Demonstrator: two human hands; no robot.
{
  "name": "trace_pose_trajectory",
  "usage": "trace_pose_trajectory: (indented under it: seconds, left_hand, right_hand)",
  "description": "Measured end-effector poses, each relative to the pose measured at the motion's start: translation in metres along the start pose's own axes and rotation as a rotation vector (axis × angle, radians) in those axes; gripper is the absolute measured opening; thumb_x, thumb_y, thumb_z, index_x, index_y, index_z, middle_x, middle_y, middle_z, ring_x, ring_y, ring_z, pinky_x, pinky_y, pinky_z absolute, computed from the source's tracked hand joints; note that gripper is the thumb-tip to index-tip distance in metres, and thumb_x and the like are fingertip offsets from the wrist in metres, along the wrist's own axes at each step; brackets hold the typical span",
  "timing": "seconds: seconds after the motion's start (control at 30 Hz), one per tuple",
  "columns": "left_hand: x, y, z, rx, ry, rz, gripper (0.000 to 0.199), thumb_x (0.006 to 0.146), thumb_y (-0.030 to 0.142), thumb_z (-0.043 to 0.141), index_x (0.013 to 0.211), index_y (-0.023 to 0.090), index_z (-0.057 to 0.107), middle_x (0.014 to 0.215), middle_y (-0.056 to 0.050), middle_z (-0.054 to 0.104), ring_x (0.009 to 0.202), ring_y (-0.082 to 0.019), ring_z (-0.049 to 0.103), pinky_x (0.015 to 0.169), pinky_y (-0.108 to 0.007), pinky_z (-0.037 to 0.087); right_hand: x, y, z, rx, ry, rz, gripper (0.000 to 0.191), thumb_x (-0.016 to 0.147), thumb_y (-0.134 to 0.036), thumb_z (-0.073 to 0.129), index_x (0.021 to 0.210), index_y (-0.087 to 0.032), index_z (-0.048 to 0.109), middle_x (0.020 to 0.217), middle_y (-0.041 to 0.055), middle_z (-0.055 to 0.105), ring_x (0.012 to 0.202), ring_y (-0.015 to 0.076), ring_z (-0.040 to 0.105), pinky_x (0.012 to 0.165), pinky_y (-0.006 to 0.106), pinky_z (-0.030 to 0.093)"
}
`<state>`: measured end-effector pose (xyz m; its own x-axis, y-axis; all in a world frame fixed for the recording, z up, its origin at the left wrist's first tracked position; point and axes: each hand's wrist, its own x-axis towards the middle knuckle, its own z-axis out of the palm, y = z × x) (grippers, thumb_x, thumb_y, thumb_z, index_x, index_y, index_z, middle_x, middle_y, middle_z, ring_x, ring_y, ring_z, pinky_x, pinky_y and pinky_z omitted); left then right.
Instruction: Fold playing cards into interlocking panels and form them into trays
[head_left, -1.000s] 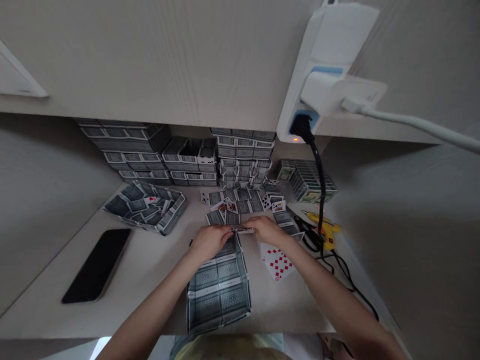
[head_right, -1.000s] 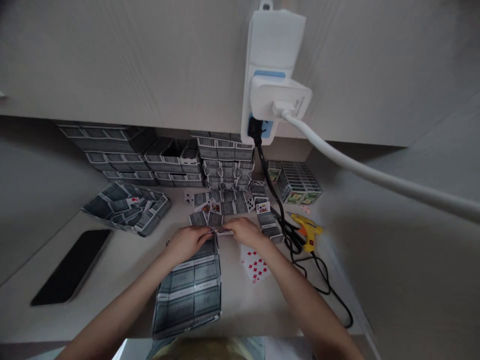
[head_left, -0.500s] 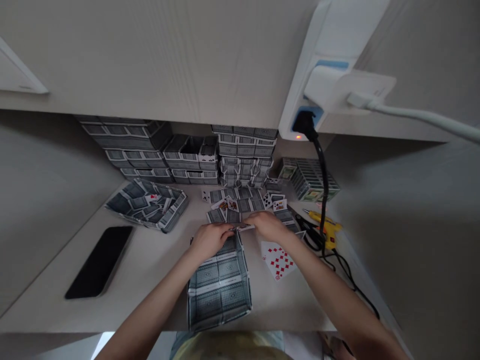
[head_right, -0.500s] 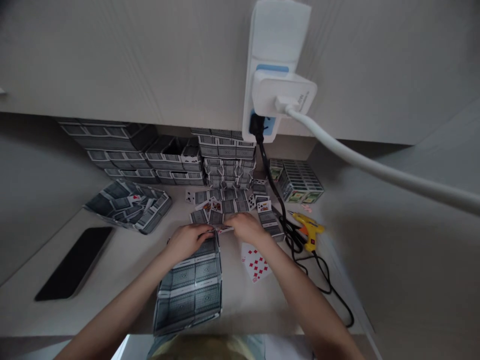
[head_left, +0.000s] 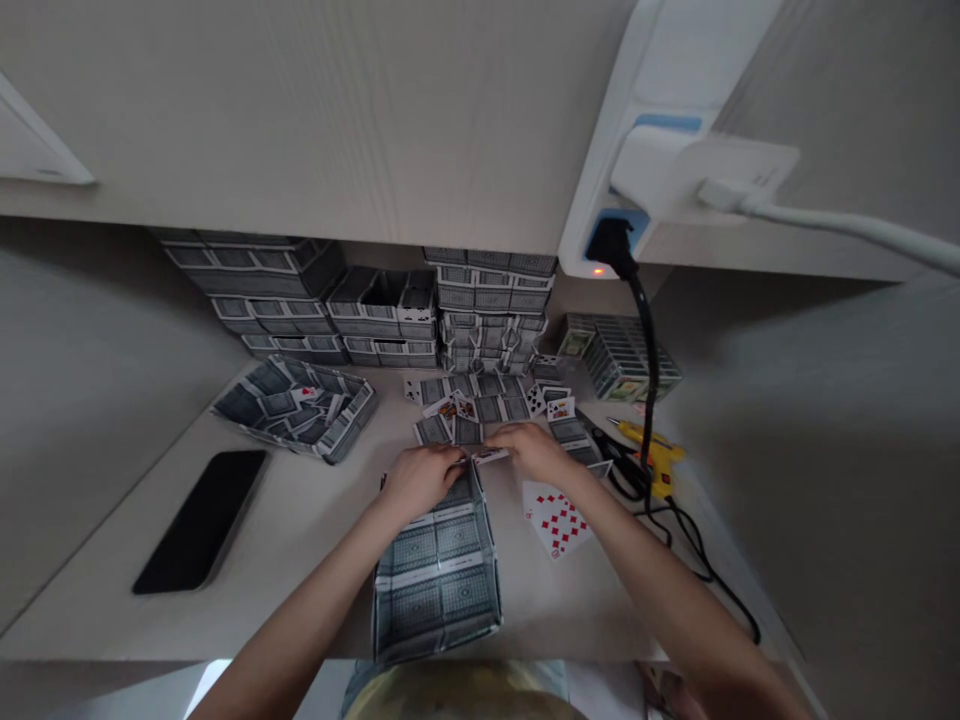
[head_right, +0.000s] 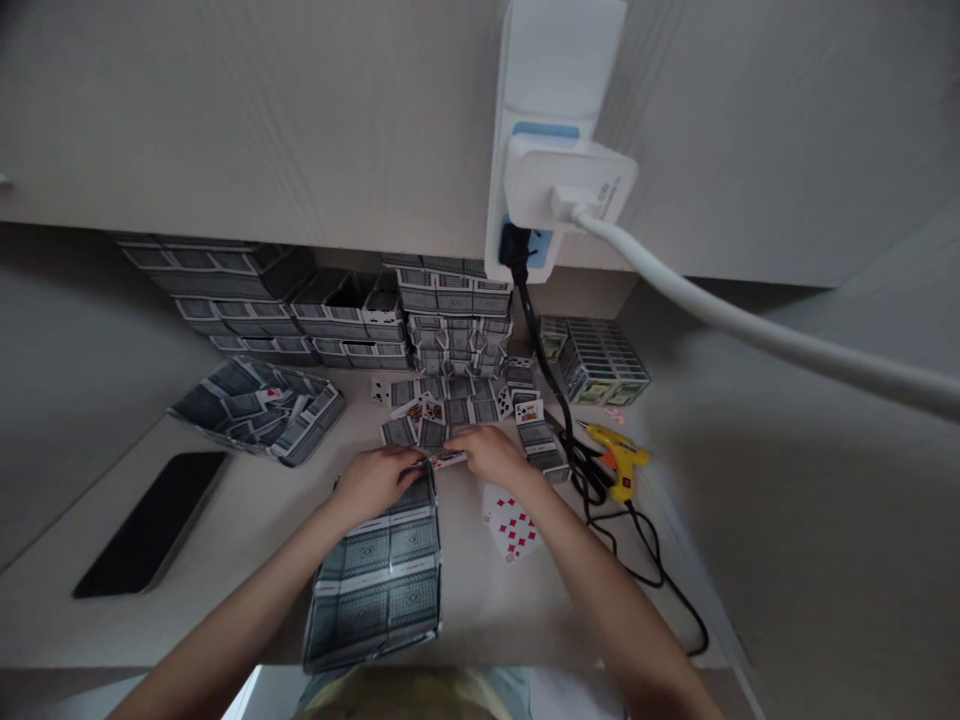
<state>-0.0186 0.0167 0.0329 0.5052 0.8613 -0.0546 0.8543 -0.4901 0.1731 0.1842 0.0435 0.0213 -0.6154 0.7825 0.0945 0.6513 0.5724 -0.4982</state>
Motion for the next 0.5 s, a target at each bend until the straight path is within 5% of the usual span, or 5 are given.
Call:
trace_pose_trajectory:
  seconds: [0.5]
  left_hand:
    - [0.002, 0.001, -0.002, -0.034, -0.037, -0.053, 0.023, 0.080, 0.033, 0.042, 0.091, 0.024, 0.060, 0.087, -0.004, 0.064, 0.082, -0.019, 0.059, 0.070, -0.027, 0.040]
  right_hand:
    - [-0.015, -0.010, 0.012, -0.052, 0.099, -0.039, 0.046, 0.067, 0.002, 0.040, 0.105, -0.018, 0.059, 0.097, 0.0068, 0.063, 0.090, 0.0162, 0.056, 0.079, 0.028, 0.043]
